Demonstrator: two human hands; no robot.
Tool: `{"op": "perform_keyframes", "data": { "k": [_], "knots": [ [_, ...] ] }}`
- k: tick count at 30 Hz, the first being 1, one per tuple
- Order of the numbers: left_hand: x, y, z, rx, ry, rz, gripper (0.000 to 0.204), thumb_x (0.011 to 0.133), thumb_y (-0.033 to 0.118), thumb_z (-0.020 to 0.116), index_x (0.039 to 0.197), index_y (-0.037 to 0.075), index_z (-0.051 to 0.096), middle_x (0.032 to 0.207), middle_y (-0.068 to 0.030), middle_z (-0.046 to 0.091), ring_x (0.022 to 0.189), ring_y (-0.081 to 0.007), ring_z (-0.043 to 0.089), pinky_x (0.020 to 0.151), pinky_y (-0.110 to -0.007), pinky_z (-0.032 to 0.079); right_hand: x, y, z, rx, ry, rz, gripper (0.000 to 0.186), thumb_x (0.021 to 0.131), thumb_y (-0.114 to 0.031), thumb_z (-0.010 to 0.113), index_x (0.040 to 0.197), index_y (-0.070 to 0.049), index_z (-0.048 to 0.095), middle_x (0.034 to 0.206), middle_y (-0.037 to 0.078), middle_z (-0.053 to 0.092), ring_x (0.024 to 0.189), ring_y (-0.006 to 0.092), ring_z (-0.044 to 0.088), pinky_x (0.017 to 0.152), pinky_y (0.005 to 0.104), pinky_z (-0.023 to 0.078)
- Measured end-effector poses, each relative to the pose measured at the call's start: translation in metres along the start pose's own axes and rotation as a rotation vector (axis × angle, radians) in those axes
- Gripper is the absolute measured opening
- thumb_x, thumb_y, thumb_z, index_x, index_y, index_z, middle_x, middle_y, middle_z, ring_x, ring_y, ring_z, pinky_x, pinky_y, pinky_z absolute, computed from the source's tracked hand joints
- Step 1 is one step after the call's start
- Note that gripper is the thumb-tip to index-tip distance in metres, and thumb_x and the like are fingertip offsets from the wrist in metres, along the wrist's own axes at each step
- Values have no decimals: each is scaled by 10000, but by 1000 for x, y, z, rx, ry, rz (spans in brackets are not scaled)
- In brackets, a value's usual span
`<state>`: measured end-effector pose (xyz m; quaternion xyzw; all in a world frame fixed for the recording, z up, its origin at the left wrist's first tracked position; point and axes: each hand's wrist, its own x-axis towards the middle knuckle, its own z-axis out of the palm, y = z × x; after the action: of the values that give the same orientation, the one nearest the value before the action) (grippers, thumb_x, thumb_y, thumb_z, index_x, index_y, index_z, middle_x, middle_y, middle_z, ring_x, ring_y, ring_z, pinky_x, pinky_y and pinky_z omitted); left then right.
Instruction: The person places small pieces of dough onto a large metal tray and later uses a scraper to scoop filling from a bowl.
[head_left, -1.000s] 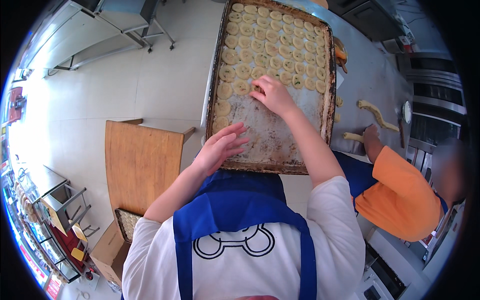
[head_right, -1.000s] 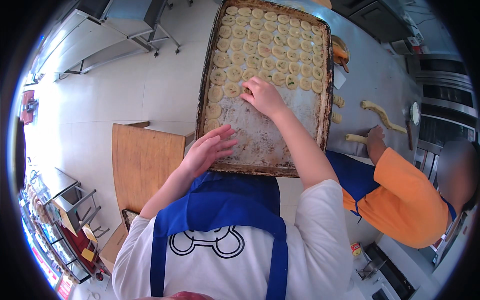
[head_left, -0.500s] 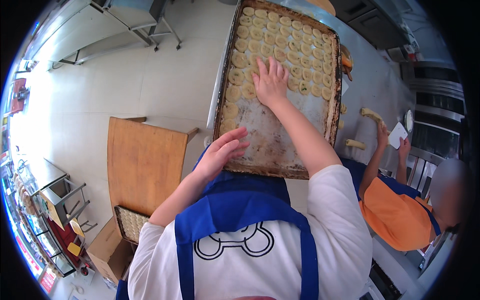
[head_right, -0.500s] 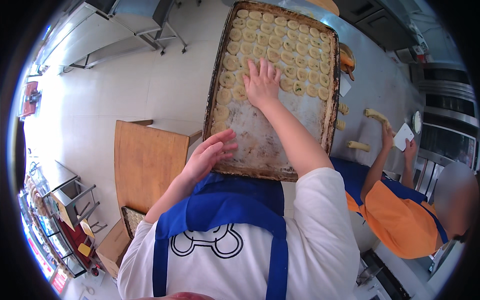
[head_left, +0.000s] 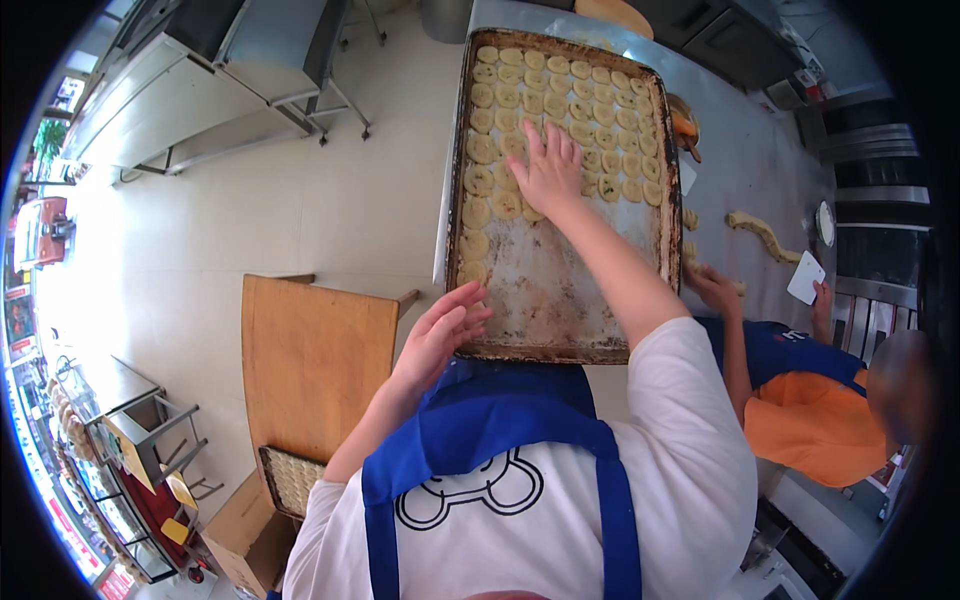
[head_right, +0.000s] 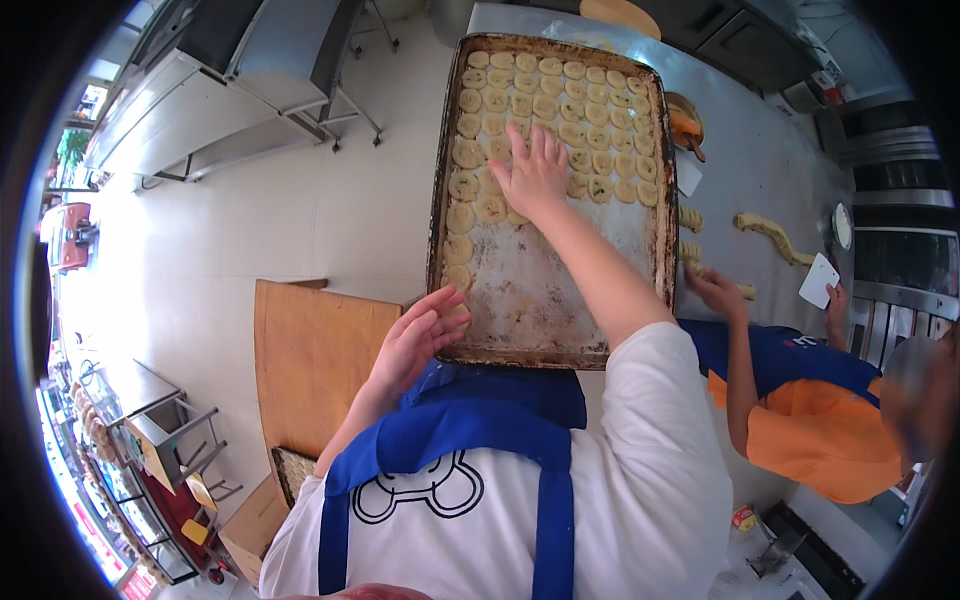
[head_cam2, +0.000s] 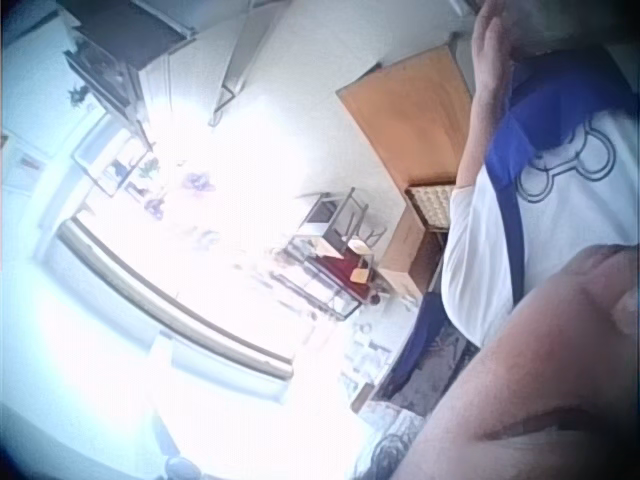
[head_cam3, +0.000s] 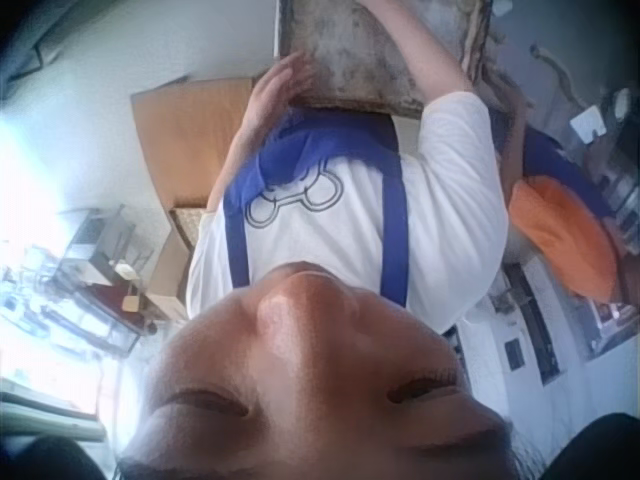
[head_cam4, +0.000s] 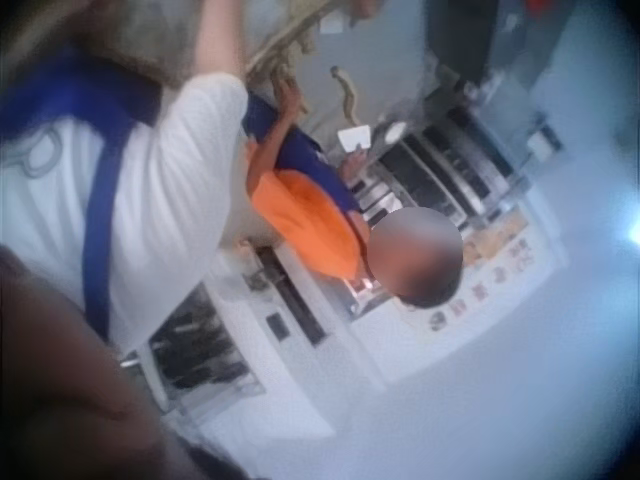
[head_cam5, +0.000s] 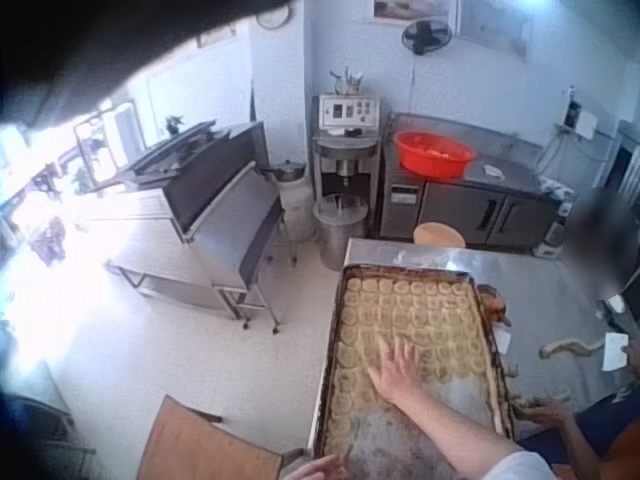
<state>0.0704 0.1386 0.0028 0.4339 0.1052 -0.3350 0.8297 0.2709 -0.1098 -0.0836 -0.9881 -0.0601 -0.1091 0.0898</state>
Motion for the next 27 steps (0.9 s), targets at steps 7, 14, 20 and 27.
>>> {"op": "perform_keyframes", "data": {
  "k": [7, 14, 20, 27],
  "knots": [
    [-4, 4, -3, 15, -66, -83, 479, 1028, 233, 481, 1458, 34, 410, 1436, -137, 496, 1252, -259, 545, 1025, -385, 452, -5, -22, -26, 101, 87, 131, 622, 957, -458, 531, 1429, -72, 408, 1396, 222, 447, 1303, 365, 424, 1081, 554, 326],
    [19, -1, 10, 122, -164, -201, 451, 1003, 262, 518, 1394, 43, 472, 1361, -125, 552, 1179, -236, 579, 987, -383, 466, -126, 23, -122, 209, 435, 232, 488, 802, -229, 741, 1226, -63, 565, 1216, 180, 568, 1157, 374, 528, 984, 473, 416],
    [36, -9, 60, 137, -235, -146, 465, 999, 270, 520, 1396, 35, 467, 1355, -129, 549, 1169, -240, 576, 992, -385, 456, -220, 191, -136, 198, 528, 700, 284, 870, -176, 680, 1120, -48, 639, 1091, 131, 616, 936, 272, 638, 825, 377, 524],
    [76, -61, 129, 68, -75, -125, 463, 992, 269, 522, 1385, 31, 466, 1342, -136, 553, 1154, -251, 575, 978, -396, 461, -111, 334, -25, 306, 291, 812, 240, 855, -206, 639, 1028, -55, 712, 981, 166, 696, 911, 316, 681, 821, 412, 537]
  ]
}}
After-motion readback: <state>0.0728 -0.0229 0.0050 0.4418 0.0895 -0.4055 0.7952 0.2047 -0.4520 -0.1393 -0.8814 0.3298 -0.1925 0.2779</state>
